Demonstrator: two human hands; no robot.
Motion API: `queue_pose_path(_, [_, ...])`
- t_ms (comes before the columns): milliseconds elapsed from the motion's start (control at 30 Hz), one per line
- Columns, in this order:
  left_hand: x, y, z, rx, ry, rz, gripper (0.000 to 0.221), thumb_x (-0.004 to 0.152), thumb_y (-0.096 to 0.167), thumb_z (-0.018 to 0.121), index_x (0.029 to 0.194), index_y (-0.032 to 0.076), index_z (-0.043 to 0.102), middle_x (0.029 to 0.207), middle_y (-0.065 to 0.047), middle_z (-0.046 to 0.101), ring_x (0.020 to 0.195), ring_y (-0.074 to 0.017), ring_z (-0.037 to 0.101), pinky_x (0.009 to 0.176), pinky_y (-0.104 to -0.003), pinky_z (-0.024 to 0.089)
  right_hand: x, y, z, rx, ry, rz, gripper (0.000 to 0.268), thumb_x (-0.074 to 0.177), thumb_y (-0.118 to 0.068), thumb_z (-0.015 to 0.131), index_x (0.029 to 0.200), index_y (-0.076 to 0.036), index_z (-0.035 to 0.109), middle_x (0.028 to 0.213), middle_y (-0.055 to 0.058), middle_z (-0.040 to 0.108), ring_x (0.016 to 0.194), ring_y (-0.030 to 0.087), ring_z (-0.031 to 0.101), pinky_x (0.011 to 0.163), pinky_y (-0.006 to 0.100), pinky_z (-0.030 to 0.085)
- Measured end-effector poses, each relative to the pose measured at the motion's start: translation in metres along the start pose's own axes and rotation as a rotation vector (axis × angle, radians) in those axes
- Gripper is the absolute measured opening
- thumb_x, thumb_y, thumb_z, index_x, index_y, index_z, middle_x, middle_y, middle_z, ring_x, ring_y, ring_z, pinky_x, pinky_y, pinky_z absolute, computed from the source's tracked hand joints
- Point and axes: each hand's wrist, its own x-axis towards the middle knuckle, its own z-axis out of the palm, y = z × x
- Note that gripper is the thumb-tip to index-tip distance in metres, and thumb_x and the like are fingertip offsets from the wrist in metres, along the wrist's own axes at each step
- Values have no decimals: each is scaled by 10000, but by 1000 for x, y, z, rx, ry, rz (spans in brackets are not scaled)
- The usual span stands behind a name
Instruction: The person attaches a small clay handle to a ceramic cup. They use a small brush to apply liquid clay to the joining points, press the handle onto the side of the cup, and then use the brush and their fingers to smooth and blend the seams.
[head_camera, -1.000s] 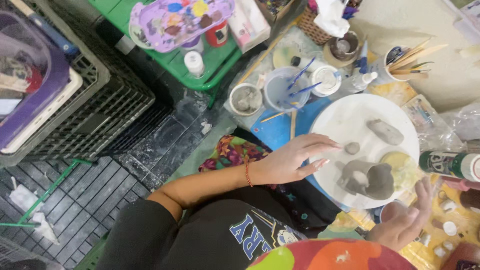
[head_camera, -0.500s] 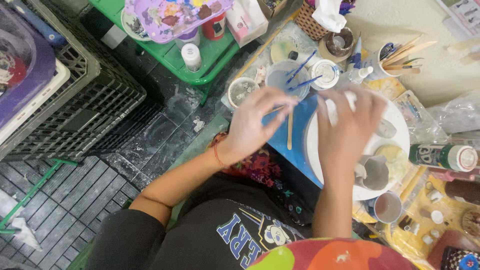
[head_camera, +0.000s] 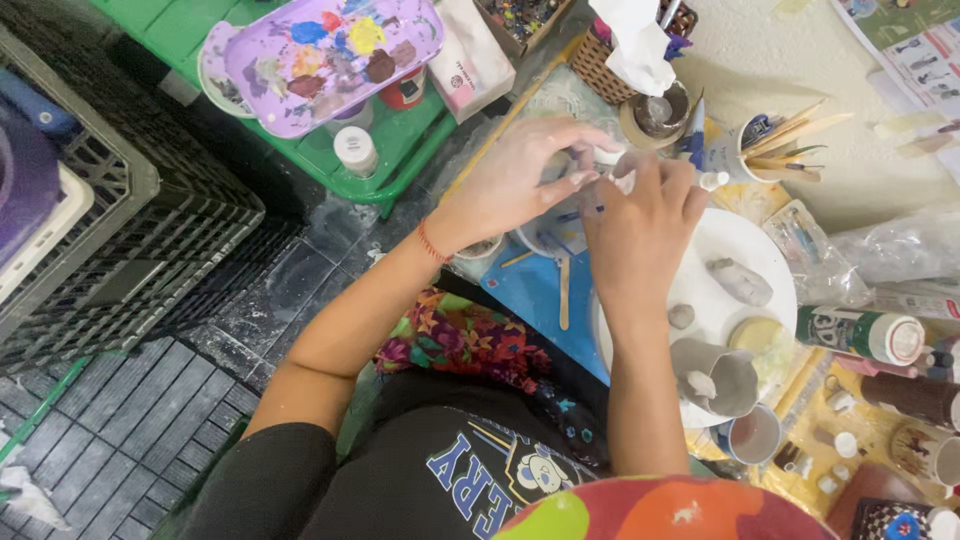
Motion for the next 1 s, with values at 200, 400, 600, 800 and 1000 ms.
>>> queue_pose_path(200, [-19,6,-6,27,122,-48,327,918,73,718,1239,118,669,970,-46,700,945,-258,672,908,-411,496,11,-4,7,-49,-5,-66,57,879,-167,774,915,-133,747,1193,59,617,1122,293,520,945,452,392])
queue_pose_path(400, [-23,-2,-4,-26,149,-62,274,955,99,722,1225,108,671,988,-53,708,956,-252,690,903,-388,519,17,0,4,37,-30,-105,117,862,-103,750,977,-123,746,1055,32,662,1059,257,611,818,395,517])
queue_pose_path(600, [-24,-3,-3,7,137,-86,258,952,108,731,1204,106,680,968,-54,704,938,-260,680,896,-396,511,20,4,1,116,-29,-99,116,877,-83,754,983,-129,742,1033,7,679,997,229,639,754,378,550])
queue_pose_path(800, [-25,0,-2,6,140,-98,266,947,105,739,1207,109,683,963,-44,707,934,-257,674,907,-399,511,25,1,2,13,-100,-119,139,827,-87,721,936,-166,757,979,5,658,920,222,624,674,361,540])
queue_pose_path(1000, [-25,1,1,-6,150,-85,279,942,76,739,1213,114,684,1004,-49,714,967,-246,687,912,-377,522,25,-1,6,-65,-126,-173,149,841,-120,694,980,-150,740,952,8,612,927,212,615,659,344,544])
